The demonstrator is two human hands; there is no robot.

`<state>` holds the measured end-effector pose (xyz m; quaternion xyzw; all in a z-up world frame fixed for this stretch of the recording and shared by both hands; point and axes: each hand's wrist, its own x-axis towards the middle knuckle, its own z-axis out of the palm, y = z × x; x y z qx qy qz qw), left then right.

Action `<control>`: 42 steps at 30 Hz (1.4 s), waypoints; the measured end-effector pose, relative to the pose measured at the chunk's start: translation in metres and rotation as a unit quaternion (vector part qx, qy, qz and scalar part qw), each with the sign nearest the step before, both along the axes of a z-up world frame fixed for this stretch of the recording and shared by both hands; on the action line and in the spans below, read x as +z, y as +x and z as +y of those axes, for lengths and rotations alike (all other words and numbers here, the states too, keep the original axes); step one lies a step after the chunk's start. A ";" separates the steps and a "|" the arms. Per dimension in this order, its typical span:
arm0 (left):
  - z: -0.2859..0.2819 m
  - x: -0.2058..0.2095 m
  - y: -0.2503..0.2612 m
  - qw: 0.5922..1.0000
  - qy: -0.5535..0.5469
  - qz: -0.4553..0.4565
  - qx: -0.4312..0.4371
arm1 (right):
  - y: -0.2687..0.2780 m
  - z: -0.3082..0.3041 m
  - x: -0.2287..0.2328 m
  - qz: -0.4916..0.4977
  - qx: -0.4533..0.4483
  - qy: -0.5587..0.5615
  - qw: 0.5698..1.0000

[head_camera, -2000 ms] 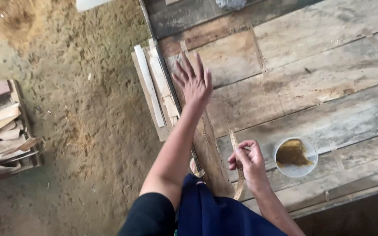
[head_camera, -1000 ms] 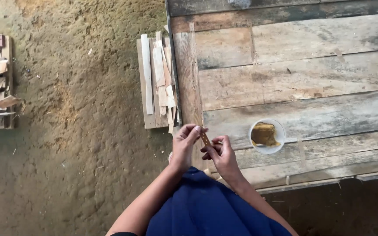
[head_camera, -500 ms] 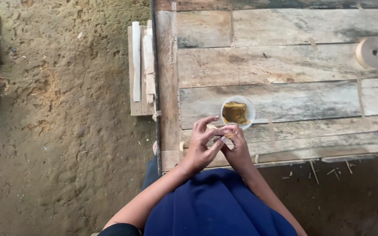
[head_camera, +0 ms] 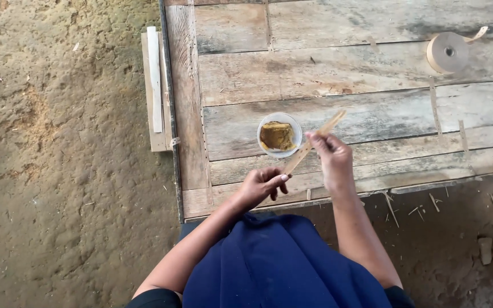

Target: The person repeatedly dips a perforated wooden strip into a container of brown paste and applies it to a wooden plank on a workbench. They press the strip onto the plank and smooth it with their hands, repeating this process along the plank's length.

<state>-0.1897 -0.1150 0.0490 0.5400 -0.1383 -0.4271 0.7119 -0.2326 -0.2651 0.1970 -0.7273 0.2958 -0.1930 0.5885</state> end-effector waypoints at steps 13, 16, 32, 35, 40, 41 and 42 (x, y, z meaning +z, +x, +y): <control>-0.017 -0.044 0.044 0.974 0.189 0.041 0.117 | 0.042 -0.049 -0.132 -0.076 0.060 -0.400 0.912; -0.020 -0.034 0.049 0.969 0.216 0.035 0.118 | 0.027 -0.024 -0.125 0.121 0.371 -0.496 0.775; 0.032 0.117 0.015 0.975 0.149 -0.006 0.162 | 0.032 -0.050 -0.190 0.178 0.416 -0.616 0.645; 0.056 0.159 0.009 0.978 0.084 -0.017 0.189 | 0.029 -0.044 -0.157 0.146 0.401 -0.586 0.689; 0.075 0.147 -0.001 0.979 0.056 -0.043 0.192 | 0.012 -0.039 -0.119 0.017 0.234 -0.466 0.853; 0.076 0.138 -0.006 0.982 0.055 -0.031 0.180 | 0.005 -0.024 -0.092 0.103 0.318 -0.223 0.916; 0.077 0.129 -0.013 0.984 0.053 -0.020 0.169 | 0.000 -0.009 -0.066 0.179 0.377 0.036 0.908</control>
